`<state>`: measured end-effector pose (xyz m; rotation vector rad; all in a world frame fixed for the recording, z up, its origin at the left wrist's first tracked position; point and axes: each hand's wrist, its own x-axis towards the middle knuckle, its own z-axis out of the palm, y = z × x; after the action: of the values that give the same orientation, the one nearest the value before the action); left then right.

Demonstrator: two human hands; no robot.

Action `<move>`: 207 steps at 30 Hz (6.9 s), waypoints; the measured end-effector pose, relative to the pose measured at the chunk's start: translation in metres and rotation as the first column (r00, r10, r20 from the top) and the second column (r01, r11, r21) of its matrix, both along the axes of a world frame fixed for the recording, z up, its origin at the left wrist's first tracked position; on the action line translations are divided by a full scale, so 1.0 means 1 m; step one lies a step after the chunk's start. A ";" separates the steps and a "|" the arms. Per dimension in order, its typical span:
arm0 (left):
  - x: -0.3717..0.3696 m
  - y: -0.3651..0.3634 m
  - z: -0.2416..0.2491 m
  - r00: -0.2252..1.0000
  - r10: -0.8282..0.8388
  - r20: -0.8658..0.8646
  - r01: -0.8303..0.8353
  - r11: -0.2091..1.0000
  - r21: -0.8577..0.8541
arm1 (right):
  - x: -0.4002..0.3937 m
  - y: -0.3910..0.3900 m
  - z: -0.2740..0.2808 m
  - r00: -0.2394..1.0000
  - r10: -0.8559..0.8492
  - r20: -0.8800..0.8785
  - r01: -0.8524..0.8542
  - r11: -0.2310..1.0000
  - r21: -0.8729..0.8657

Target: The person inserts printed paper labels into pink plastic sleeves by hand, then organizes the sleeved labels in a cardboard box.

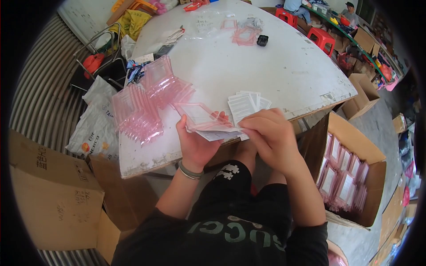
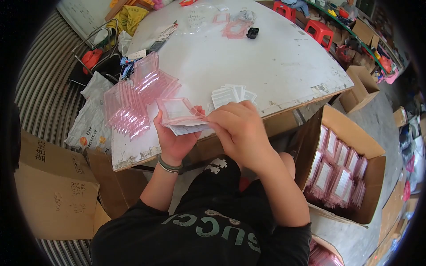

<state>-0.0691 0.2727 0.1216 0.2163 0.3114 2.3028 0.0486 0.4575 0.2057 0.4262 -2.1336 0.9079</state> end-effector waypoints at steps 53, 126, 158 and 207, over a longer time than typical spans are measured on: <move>0.036 0.015 -0.014 0.968 -0.087 -0.236 0.129 0.977 0.168 | 0.014 -0.031 0.008 1.000 -0.018 -0.007 0.019 0.804 0.594; -0.016 -0.015 0.115 0.974 -0.181 -0.137 0.143 0.957 -0.252 | 0.010 -0.032 0.018 0.934 -0.222 -0.281 0.300 0.914 0.274; 0.036 0.015 0.067 0.994 0.102 -0.033 -0.099 0.992 0.076 | -0.005 -0.044 -0.008 0.820 -0.251 -0.514 0.324 0.944 0.056; -0.018 0.002 0.032 0.995 0.085 0.043 -0.087 0.994 0.063 | -0.015 0.041 -0.063 0.919 -0.373 -0.127 0.394 0.850 0.350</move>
<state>-0.0866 0.2749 0.1532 0.1920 0.2298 2.4013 0.0331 0.4983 0.1423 0.1877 -2.2303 0.2608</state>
